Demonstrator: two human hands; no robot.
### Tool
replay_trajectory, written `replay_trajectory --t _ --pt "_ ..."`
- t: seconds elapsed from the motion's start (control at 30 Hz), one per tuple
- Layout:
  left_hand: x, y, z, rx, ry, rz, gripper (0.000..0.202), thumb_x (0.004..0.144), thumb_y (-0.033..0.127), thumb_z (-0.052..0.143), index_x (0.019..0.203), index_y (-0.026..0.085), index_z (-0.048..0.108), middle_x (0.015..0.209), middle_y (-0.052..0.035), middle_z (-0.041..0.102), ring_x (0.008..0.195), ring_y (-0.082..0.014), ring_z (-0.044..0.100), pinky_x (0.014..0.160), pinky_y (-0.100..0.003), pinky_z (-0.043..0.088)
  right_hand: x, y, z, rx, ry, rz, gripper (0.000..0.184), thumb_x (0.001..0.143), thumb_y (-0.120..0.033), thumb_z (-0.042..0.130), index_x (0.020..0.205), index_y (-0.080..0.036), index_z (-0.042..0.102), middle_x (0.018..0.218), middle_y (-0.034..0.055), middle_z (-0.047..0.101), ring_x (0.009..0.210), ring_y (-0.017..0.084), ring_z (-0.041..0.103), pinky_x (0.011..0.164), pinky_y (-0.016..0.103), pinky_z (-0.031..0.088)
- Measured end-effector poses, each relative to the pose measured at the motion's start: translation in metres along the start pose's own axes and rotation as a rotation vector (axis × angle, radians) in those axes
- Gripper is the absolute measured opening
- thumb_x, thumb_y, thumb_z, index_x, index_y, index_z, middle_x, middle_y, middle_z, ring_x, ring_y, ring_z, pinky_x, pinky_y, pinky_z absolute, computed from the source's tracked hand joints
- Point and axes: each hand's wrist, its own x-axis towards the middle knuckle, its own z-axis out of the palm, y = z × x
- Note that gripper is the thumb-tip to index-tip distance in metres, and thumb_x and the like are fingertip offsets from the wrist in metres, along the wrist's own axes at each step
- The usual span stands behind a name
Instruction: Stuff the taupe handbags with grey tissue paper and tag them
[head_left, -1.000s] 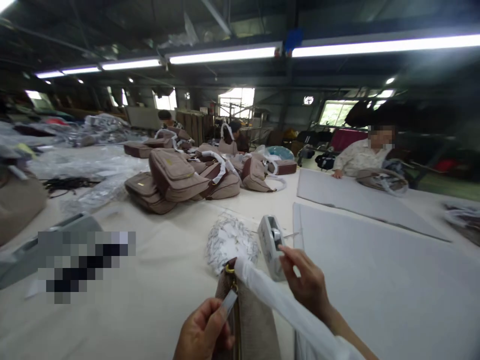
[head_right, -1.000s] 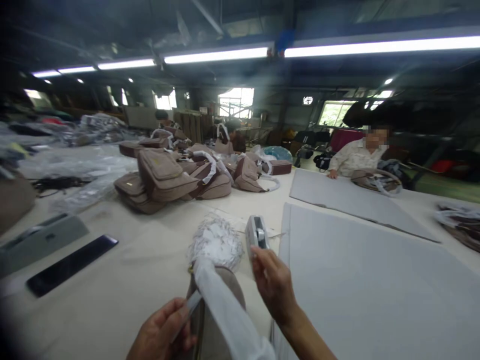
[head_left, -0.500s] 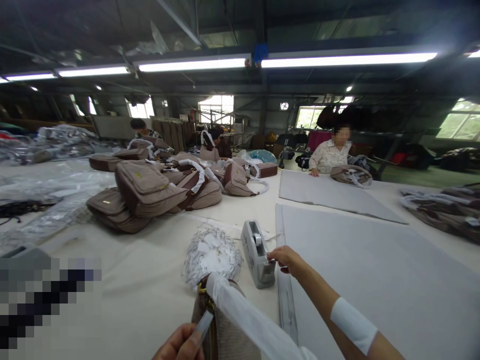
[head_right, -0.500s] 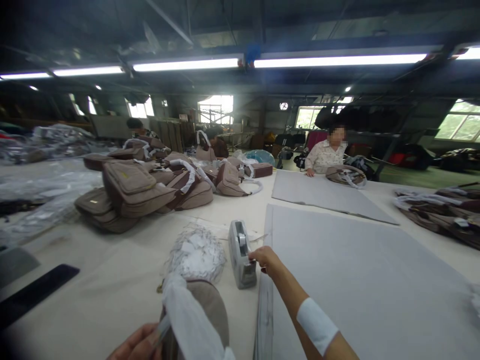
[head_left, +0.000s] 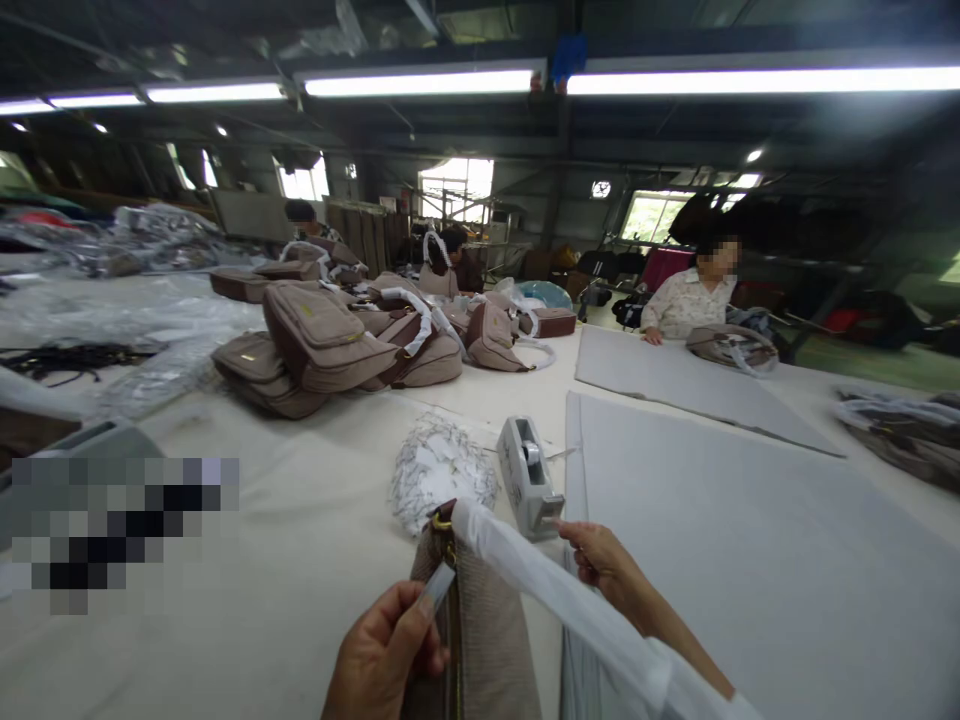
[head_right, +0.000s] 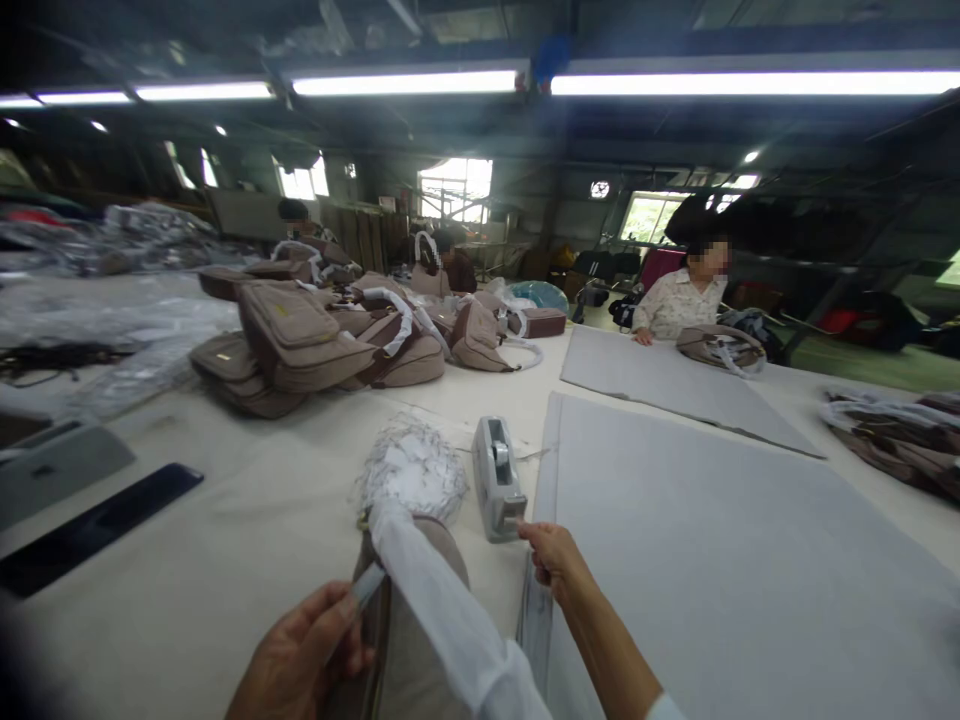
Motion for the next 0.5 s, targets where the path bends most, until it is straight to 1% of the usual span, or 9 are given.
replay_trajectory --t 0.07,0.1,0.17,0.2,0.27,0.33,0.43,0.5 --pt "-0.001 -0.003 0.000 -0.012 -0.008 0.035 0.043 0.053 0.050 0.079 0.068 0.015 0.058 0.044 0.0059 0.049 0.042 -0.0083 0.044 0.052 -0.022 0.045 -0.003 0.009 0.001 -0.050 0.014 -0.039 0.030 0.062 -0.035 0.065 0.053 -0.019 0.040 0.043 -0.0068 0.029 0.042 0.007 0.023 0.042 0.023 0.017" --pt "-0.002 -0.005 -0.001 -0.015 -0.014 0.050 0.043 0.055 0.051 0.078 0.068 0.015 0.057 0.044 0.0060 0.049 0.043 -0.0080 0.043 0.052 -0.022 0.044 -0.007 0.012 0.001 -0.068 0.017 -0.070 0.032 0.059 -0.037 0.066 0.052 -0.019 0.041 0.045 -0.0055 0.032 0.044 0.008 0.026 0.042 0.023 0.018" --pt "-0.002 -0.008 -0.002 0.007 -0.046 0.079 0.043 0.059 0.054 0.075 0.068 0.015 0.056 0.044 0.0058 0.048 0.044 -0.0077 0.042 0.051 -0.020 0.040 -0.022 0.013 -0.002 -0.087 -0.019 -0.184 0.036 0.057 -0.046 0.068 0.056 -0.018 0.045 0.051 -0.0033 0.040 0.048 0.009 0.031 0.044 0.023 0.022" --pt "-0.003 -0.010 -0.002 0.034 -0.065 0.098 0.043 0.061 0.054 0.073 0.069 0.015 0.056 0.045 0.0055 0.048 0.045 -0.0077 0.042 0.051 -0.019 0.039 -0.033 0.010 -0.003 -0.095 -0.080 -0.251 0.039 0.058 -0.051 0.068 0.060 -0.018 0.048 0.054 -0.0029 0.042 0.050 0.009 0.033 0.045 0.023 0.023" --pt "-0.004 -0.012 -0.002 0.106 -0.083 0.147 0.041 0.067 0.055 0.068 0.069 0.016 0.055 0.048 0.0050 0.048 0.048 -0.0081 0.041 0.051 -0.018 0.037 -0.059 -0.001 -0.001 -0.132 -0.275 -0.335 0.046 0.059 -0.060 0.067 0.068 -0.017 0.054 0.056 -0.0022 0.046 0.048 0.008 0.034 0.044 0.023 0.024" --pt "-0.005 -0.013 -0.001 0.173 -0.083 0.192 0.038 0.072 0.053 0.063 0.069 0.016 0.054 0.053 0.0047 0.047 0.051 -0.0086 0.040 0.051 -0.018 0.036 -0.087 -0.018 0.009 -0.189 -0.446 -0.361 0.050 0.063 -0.064 0.065 0.071 -0.015 0.056 0.058 -0.0005 0.051 0.045 0.007 0.033 0.042 0.022 0.023" --pt "-0.009 -0.014 0.000 0.260 -0.073 0.232 0.034 0.078 0.050 0.058 0.072 0.017 0.055 0.059 0.0035 0.048 0.055 -0.0100 0.040 0.052 -0.019 0.035 -0.121 -0.046 0.036 -0.250 -0.540 -0.367 0.049 0.067 -0.062 0.064 0.066 -0.014 0.055 0.059 0.0006 0.052 0.045 0.005 0.032 0.042 0.021 0.023" --pt "-0.012 -0.013 0.000 0.316 -0.055 0.250 0.033 0.079 0.049 0.056 0.074 0.017 0.056 0.063 0.0021 0.050 0.058 -0.0110 0.042 0.054 -0.020 0.036 -0.130 -0.059 0.053 -0.238 -0.599 -0.367 0.049 0.065 -0.062 0.067 0.062 -0.015 0.053 0.056 -0.0009 0.049 0.045 0.004 0.030 0.042 0.020 0.022"
